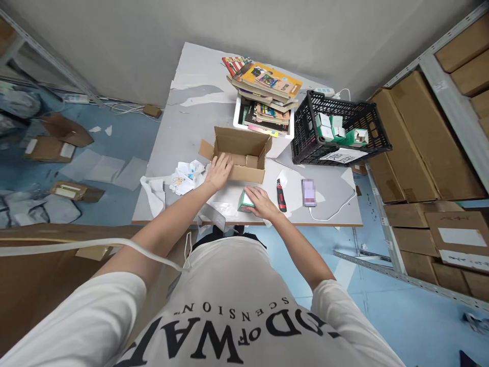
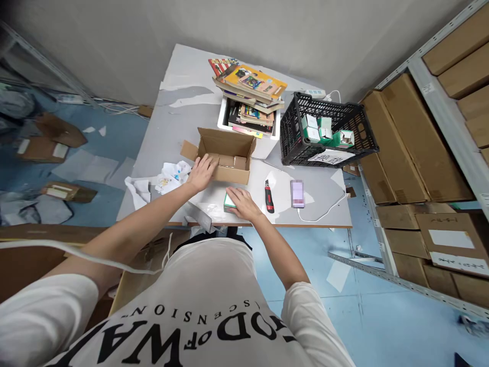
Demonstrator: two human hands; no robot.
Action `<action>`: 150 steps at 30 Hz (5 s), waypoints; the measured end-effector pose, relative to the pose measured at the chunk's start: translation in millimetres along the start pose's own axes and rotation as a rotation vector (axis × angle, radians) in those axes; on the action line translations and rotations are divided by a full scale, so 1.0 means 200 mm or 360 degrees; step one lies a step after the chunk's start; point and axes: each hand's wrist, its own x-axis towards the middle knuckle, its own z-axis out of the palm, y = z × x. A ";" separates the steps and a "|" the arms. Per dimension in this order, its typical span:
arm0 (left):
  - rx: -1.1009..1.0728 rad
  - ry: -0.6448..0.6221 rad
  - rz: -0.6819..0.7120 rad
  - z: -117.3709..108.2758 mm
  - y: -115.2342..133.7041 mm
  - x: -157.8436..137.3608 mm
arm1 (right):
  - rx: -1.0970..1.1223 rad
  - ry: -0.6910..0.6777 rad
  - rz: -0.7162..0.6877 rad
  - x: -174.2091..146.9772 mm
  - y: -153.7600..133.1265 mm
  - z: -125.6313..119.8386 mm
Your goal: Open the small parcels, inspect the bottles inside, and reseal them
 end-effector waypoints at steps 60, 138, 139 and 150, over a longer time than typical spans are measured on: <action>-0.1117 0.0353 -0.0347 0.08 0.53 -0.48 | -0.0076 -0.0341 0.0906 0.06 -0.20 -0.26; -0.3118 -0.0588 -0.0302 -0.46 0.40 -0.53 | 0.0235 -0.0192 0.0067 0.00 -0.28 -1.34; -0.3162 -0.0592 -0.0323 -0.46 0.41 -0.55 | 0.0293 -0.0156 0.0085 -0.01 -0.25 -1.30; -0.3350 -0.0699 -0.0393 -0.42 0.45 -0.60 | 0.1082 0.0055 -0.0292 -0.05 -0.14 -1.02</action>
